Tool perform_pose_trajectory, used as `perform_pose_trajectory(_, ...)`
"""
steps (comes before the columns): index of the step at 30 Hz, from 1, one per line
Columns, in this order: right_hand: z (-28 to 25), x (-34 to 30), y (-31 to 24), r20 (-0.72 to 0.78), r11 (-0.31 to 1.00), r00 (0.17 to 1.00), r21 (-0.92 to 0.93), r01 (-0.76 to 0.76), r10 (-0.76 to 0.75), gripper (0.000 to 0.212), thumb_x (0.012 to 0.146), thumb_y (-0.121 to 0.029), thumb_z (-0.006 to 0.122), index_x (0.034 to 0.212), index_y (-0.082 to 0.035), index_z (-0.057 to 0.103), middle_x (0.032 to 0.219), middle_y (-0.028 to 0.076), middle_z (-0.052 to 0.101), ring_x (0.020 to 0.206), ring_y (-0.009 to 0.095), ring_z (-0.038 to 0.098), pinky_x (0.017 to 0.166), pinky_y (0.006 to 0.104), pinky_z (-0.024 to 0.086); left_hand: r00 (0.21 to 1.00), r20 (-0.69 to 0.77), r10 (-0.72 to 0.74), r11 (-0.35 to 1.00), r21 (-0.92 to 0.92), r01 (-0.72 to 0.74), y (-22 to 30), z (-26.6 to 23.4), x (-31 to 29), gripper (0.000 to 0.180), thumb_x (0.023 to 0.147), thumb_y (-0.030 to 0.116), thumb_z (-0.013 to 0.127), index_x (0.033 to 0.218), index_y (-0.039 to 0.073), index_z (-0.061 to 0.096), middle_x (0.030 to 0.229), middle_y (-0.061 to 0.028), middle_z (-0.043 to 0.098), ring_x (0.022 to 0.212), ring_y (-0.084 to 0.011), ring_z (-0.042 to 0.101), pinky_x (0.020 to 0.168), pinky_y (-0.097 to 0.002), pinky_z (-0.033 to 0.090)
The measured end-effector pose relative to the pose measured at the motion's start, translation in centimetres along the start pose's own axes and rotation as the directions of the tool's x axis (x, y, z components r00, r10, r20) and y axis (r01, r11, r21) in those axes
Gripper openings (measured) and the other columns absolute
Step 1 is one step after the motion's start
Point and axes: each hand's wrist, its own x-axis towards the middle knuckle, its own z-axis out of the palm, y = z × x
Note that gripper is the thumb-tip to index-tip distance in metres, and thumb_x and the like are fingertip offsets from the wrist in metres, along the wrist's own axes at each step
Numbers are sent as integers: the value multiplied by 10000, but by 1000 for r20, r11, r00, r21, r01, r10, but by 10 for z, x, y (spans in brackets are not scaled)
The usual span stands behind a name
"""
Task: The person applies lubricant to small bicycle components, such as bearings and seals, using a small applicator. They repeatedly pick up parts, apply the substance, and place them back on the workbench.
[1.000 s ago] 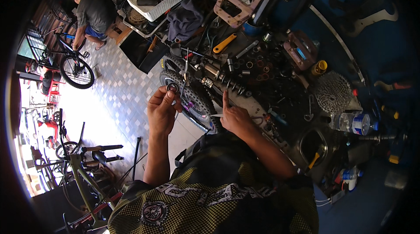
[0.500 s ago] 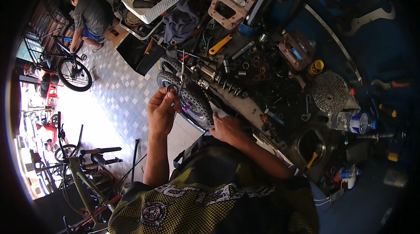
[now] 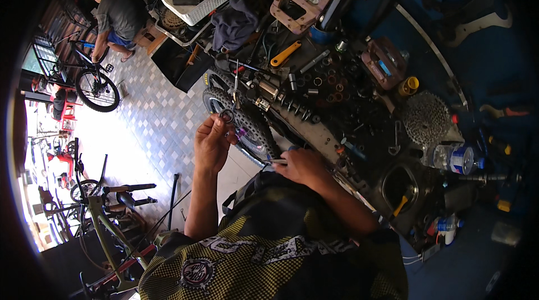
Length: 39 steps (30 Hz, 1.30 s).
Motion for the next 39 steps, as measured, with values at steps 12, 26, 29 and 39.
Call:
perform_pose_trajectory(12, -55, 15, -41, -353, 443, 928, 817, 368, -119, 188, 911, -183, 806, 911, -38, 686, 812, -58, 621, 736, 19, 527, 636, 240, 443, 998, 56, -35, 991, 134, 27, -10, 39, -12, 142, 1034, 144, 670, 1052, 3, 677, 1005, -89, 729, 753, -144, 667, 667, -307, 562)
perform_pose_trajectory(26, -51, 17, -34, -413, 347, 904, 837, 423, -106, 250, 1047, -259, 631, 950, -35, 680, 804, -22, 645, 728, 31, 522, 679, 270, 456, 987, 14, -158, 981, 114, 156, -10, 48, -12, 253, 1076, 201, 609, 1075, -30, 712, 931, -72, 722, 779, -131, 659, 663, -299, 581)
perform_pose_trajectory(29, -64, 9, -39, -350, 252, 932, 897, 363, -98, 295, 1058, -329, 639, 1047, -45, 718, 829, -20, 666, 661, 4, 479, 595, 217, 391, 991, 46, -126, 991, 48, 124, -11, 43, -12, 221, 1063, 182, 630, 1092, -19, 715, 983, -77, 718, 822, -122, 645, 662, -310, 591)
perform_pose_trajectory(39, -56, 9, -39, -390, 271, 915, 874, 403, -101, 136, 1005, -172, 726, 1008, -37, 708, 855, -33, 669, 805, 43, 583, 714, 217, 467, 999, -9, -41, 992, 123, 41, -7, 49, -12, 191, 1030, 150, 682, 1114, -19, 711, 897, -78, 712, 725, -128, 669, 640, -293, 586)
